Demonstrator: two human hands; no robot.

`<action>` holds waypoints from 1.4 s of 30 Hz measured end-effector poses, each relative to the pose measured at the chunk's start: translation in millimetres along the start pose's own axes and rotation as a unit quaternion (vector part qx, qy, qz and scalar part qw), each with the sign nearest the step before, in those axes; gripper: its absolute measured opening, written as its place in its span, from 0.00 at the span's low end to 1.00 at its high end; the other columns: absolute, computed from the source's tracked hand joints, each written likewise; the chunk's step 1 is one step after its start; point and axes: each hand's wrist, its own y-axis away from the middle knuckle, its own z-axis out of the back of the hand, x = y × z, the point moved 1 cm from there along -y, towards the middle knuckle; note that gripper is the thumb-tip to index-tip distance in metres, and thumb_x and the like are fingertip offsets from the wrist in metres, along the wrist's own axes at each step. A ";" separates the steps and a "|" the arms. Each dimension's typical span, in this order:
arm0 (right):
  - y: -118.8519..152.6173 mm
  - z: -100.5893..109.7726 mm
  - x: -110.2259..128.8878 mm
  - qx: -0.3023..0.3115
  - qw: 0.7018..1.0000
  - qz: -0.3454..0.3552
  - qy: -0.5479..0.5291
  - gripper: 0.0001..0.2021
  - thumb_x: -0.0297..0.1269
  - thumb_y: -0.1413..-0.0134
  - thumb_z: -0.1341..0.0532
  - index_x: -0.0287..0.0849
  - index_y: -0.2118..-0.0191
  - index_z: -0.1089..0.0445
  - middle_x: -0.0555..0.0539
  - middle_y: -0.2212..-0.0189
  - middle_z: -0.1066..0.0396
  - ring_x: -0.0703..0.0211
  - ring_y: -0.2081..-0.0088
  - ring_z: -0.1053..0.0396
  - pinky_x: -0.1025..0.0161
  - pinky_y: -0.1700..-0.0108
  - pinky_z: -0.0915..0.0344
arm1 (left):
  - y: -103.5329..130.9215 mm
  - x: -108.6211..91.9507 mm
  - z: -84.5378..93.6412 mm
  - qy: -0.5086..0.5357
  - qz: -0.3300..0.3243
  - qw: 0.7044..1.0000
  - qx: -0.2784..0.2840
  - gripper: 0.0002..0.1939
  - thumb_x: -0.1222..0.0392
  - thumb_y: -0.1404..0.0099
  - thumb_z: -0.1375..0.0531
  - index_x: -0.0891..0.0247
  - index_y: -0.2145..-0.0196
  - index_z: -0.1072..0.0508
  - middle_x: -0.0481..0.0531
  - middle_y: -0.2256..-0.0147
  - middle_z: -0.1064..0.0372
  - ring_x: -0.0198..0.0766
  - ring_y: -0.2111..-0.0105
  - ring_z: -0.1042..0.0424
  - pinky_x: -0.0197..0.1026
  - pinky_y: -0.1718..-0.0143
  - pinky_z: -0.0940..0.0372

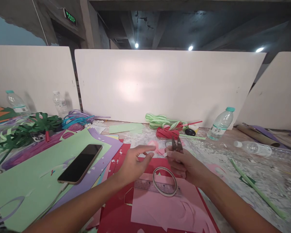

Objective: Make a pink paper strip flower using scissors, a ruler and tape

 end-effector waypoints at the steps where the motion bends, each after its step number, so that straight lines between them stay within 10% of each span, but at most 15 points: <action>1: 0.5 0.7 2.7 -0.023 0.998 0.021 0.047 0.11 0.42 0.50 0.38 0.44 0.72 0.41 0.62 0.88 0.57 0.71 0.85 0.63 0.69 0.83 0.62 | -0.4 1.5 0.3 0.008 0.019 1.000 0.005 0.12 0.58 0.36 0.43 0.60 0.58 0.23 0.53 0.55 0.26 0.42 0.54 0.29 0.43 0.53 0.35; 10: -1.0 -14.4 -4.1 -0.140 0.926 0.126 0.326 0.07 0.39 0.47 0.43 0.42 0.70 0.33 0.52 0.76 0.38 0.64 0.77 0.45 0.65 0.75 0.47 | 1.1 -0.6 -6.0 0.062 0.085 0.994 0.039 0.21 0.53 0.36 0.44 0.64 0.47 0.34 0.43 0.81 0.39 0.33 0.76 0.37 0.35 0.72 0.40; 16: -3.8 -13.3 -9.5 -0.168 0.917 0.122 0.340 0.08 0.39 0.47 0.44 0.42 0.70 0.31 0.52 0.77 0.37 0.63 0.76 0.44 0.66 0.75 0.47 | 1.1 -2.7 -8.5 0.067 0.060 0.994 0.055 0.15 0.53 0.34 0.47 0.65 0.73 0.32 0.43 0.80 0.53 0.31 0.77 0.50 0.34 0.73 0.45; 42: -6.1 -14.2 -12.3 -0.175 0.914 0.132 0.341 0.07 0.39 0.47 0.43 0.42 0.71 0.31 0.53 0.79 0.39 0.65 0.78 0.46 0.67 0.76 0.48 | 2.4 -11.3 -8.0 0.084 0.055 0.992 0.071 0.13 0.57 0.33 0.49 0.64 0.72 0.31 0.45 0.77 0.47 0.32 0.74 0.46 0.34 0.70 0.47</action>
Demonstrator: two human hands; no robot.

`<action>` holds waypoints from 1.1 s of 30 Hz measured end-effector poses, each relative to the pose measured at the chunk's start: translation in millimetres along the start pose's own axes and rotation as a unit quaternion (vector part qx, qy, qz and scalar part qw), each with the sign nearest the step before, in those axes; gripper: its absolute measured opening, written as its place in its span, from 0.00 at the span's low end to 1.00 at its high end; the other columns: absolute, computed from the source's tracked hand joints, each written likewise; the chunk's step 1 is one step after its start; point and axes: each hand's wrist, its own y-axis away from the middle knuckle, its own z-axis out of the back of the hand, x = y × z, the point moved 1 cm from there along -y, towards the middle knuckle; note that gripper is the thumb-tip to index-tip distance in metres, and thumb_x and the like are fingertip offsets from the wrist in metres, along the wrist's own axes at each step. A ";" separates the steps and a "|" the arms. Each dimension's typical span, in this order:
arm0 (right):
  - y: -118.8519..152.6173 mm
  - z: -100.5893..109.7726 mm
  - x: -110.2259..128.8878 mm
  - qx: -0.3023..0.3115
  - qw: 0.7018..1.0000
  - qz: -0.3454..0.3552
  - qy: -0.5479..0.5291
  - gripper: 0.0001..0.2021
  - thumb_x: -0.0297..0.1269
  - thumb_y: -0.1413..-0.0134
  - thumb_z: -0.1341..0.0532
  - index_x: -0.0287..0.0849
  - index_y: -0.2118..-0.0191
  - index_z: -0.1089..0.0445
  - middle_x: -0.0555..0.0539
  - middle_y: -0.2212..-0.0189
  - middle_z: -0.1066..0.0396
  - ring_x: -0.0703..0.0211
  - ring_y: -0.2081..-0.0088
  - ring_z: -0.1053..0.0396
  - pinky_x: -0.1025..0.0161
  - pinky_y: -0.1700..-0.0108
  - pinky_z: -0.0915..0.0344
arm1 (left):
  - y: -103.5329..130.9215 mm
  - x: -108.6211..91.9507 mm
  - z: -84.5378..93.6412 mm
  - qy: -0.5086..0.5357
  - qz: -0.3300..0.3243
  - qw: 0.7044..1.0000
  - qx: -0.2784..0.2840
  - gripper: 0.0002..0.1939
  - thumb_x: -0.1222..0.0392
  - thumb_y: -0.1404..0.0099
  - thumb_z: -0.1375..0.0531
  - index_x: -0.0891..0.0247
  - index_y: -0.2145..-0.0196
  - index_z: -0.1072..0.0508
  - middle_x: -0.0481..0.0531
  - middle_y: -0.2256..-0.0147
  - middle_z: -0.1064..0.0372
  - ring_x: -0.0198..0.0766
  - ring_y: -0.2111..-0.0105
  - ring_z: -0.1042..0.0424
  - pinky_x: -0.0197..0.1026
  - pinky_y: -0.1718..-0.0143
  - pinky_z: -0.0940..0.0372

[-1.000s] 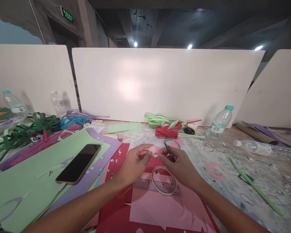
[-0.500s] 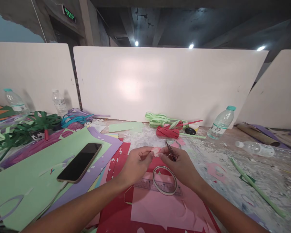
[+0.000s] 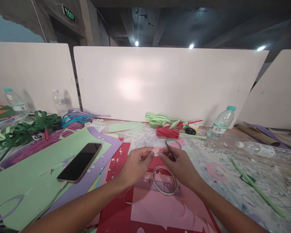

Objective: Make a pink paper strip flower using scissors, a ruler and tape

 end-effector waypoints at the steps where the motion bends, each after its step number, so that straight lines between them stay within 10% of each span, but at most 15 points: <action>1: -0.1 0.0 0.2 0.000 1.000 -0.002 0.001 0.07 0.39 0.47 0.43 0.42 0.71 0.31 0.53 0.79 0.39 0.65 0.78 0.47 0.67 0.77 0.48 | 0.2 -0.1 0.0 -0.002 0.001 1.000 0.000 0.13 0.57 0.33 0.49 0.64 0.72 0.31 0.45 0.77 0.47 0.32 0.74 0.46 0.34 0.71 0.47; 25: 0.3 -1.8 1.3 -0.011 1.000 0.005 0.007 0.09 0.41 0.47 0.43 0.43 0.72 0.32 0.51 0.79 0.37 0.63 0.78 0.45 0.66 0.76 0.47 | 0.7 -1.5 -1.1 0.009 0.021 1.000 -0.004 0.14 0.56 0.35 0.47 0.64 0.76 0.34 0.43 0.79 0.54 0.30 0.77 0.54 0.35 0.74 0.52; 33: 2.3 -4.3 2.2 -0.023 1.000 0.000 -0.006 0.08 0.40 0.48 0.42 0.42 0.73 0.30 0.52 0.79 0.37 0.64 0.78 0.45 0.66 0.76 0.47 | 0.7 -2.5 -2.7 0.043 0.028 0.999 -0.010 0.13 0.54 0.37 0.44 0.65 0.72 0.26 0.48 0.75 0.34 0.34 0.72 0.39 0.36 0.67 0.42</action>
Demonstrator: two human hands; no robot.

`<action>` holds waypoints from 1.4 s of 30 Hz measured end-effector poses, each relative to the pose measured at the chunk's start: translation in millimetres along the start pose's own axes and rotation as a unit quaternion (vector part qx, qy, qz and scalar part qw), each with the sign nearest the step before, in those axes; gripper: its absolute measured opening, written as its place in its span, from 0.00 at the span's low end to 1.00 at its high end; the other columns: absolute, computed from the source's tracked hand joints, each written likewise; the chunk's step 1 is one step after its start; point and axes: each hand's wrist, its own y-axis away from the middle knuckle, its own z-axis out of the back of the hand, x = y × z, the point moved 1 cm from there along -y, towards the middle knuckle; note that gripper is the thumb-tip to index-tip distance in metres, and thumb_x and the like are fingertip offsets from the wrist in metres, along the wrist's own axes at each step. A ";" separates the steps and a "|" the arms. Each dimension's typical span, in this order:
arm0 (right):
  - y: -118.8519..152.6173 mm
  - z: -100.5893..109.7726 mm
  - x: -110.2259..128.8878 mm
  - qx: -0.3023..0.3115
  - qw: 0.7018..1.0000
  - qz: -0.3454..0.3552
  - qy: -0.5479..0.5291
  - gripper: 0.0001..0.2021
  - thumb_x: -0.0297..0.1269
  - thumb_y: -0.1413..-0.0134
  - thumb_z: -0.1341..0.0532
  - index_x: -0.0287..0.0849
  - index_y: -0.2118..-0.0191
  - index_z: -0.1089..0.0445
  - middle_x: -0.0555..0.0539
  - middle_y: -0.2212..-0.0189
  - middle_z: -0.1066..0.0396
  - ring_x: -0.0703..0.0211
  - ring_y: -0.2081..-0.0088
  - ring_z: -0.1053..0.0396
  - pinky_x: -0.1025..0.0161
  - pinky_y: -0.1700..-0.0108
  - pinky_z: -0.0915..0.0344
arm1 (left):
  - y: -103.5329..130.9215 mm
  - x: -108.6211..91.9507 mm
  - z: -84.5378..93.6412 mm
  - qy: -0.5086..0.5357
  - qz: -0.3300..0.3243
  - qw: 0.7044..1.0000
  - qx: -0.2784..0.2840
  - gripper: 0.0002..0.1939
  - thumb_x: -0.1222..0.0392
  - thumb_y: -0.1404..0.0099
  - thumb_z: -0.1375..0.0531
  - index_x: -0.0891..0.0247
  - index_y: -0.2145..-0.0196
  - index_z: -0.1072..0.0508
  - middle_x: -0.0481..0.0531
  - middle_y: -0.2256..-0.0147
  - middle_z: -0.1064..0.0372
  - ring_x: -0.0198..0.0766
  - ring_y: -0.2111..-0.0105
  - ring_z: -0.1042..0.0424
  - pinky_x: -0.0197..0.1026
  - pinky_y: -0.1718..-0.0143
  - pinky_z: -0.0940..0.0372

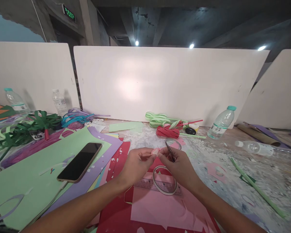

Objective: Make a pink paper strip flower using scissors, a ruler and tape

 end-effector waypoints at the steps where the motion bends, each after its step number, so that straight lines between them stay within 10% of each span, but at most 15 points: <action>1: 0.1 0.0 0.6 0.000 1.000 -0.002 0.000 0.08 0.40 0.48 0.42 0.42 0.72 0.30 0.52 0.80 0.37 0.64 0.78 0.45 0.66 0.76 0.47 | -0.3 0.3 0.4 0.000 0.002 1.000 -0.006 0.13 0.54 0.37 0.43 0.66 0.72 0.26 0.48 0.75 0.34 0.34 0.73 0.39 0.36 0.68 0.42; 20: -4.6 1.1 -2.7 0.039 0.995 -0.063 -0.071 0.10 0.42 0.53 0.40 0.40 0.75 0.32 0.54 0.82 0.42 0.66 0.80 0.48 0.68 0.79 0.48 | -6.9 6.0 4.2 0.039 0.111 0.993 -0.028 0.16 0.49 0.43 0.39 0.65 0.70 0.22 0.54 0.72 0.28 0.42 0.68 0.30 0.42 0.62 0.36; 42: -5.1 0.8 -4.6 0.027 0.998 -0.045 -0.033 0.10 0.42 0.51 0.41 0.41 0.74 0.31 0.53 0.81 0.39 0.65 0.79 0.45 0.67 0.77 0.46 | -5.8 5.0 5.1 0.014 0.063 0.998 -0.018 0.16 0.51 0.41 0.40 0.66 0.78 0.28 0.46 0.79 0.40 0.32 0.76 0.43 0.36 0.73 0.47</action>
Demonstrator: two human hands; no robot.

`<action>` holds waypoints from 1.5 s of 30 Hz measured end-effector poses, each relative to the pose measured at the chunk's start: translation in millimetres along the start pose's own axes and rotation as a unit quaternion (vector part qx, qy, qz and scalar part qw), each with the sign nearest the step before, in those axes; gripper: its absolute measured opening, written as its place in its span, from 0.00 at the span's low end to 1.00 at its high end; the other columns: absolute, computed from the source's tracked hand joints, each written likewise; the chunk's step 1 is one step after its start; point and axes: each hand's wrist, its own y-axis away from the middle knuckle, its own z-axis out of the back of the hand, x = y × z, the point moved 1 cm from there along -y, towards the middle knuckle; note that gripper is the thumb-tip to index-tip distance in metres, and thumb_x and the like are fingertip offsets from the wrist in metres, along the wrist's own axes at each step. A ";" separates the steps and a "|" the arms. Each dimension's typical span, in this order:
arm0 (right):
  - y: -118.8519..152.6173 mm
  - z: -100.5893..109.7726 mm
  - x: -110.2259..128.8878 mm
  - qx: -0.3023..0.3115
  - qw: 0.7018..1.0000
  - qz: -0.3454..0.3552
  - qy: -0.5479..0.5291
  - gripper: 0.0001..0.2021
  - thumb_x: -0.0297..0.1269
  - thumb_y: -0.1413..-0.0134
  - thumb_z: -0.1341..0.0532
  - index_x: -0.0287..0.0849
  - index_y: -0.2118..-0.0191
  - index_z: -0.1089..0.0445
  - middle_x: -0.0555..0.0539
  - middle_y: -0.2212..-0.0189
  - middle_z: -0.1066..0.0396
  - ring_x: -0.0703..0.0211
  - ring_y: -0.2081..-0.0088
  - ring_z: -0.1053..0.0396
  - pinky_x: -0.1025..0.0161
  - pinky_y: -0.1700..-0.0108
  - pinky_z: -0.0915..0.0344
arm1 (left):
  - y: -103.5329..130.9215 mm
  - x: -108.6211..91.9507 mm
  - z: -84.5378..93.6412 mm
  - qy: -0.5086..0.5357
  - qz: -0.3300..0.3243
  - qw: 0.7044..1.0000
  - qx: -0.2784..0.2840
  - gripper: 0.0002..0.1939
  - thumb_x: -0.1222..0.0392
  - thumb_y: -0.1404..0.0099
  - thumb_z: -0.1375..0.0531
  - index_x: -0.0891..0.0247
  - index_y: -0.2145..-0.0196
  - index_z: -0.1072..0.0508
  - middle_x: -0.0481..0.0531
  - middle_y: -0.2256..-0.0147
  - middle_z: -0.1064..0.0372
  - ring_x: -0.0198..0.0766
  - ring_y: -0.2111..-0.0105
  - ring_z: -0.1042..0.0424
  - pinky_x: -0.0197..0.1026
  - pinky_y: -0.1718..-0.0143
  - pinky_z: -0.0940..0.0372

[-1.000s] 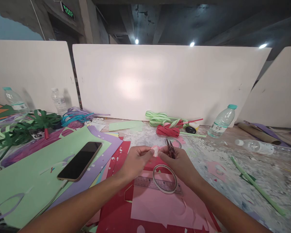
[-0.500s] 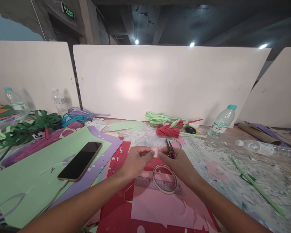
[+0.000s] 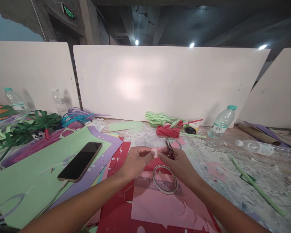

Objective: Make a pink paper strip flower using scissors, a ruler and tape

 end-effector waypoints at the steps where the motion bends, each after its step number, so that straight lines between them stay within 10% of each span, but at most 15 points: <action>1: 0.2 -0.2 -0.1 -0.001 1.000 0.003 0.006 0.10 0.42 0.51 0.41 0.41 0.74 0.32 0.53 0.81 0.39 0.65 0.79 0.46 0.67 0.77 0.46 | -0.4 1.1 0.3 0.000 -0.007 1.000 0.005 0.15 0.52 0.41 0.41 0.66 0.78 0.28 0.46 0.79 0.40 0.33 0.76 0.43 0.36 0.72 0.47; 12: -0.4 -5.9 -6.3 -0.040 0.998 0.040 0.000 0.13 0.42 0.49 0.40 0.45 0.72 0.46 0.55 0.77 0.45 0.65 0.77 0.46 0.67 0.75 0.45 | -2.5 7.3 4.5 -0.052 -0.057 0.997 0.019 0.14 0.54 0.38 0.44 0.65 0.74 0.26 0.47 0.78 0.37 0.34 0.75 0.41 0.36 0.71 0.46; 45: -0.3 1.9 -6.7 0.051 0.988 -0.045 -0.141 0.12 0.45 0.53 0.37 0.42 0.69 0.35 0.60 0.86 0.53 0.69 0.83 0.56 0.68 0.81 0.58 | -4.8 6.1 9.1 -0.017 -0.042 0.999 0.000 0.12 0.53 0.39 0.40 0.62 0.63 0.23 0.52 0.65 0.26 0.41 0.61 0.30 0.40 0.59 0.37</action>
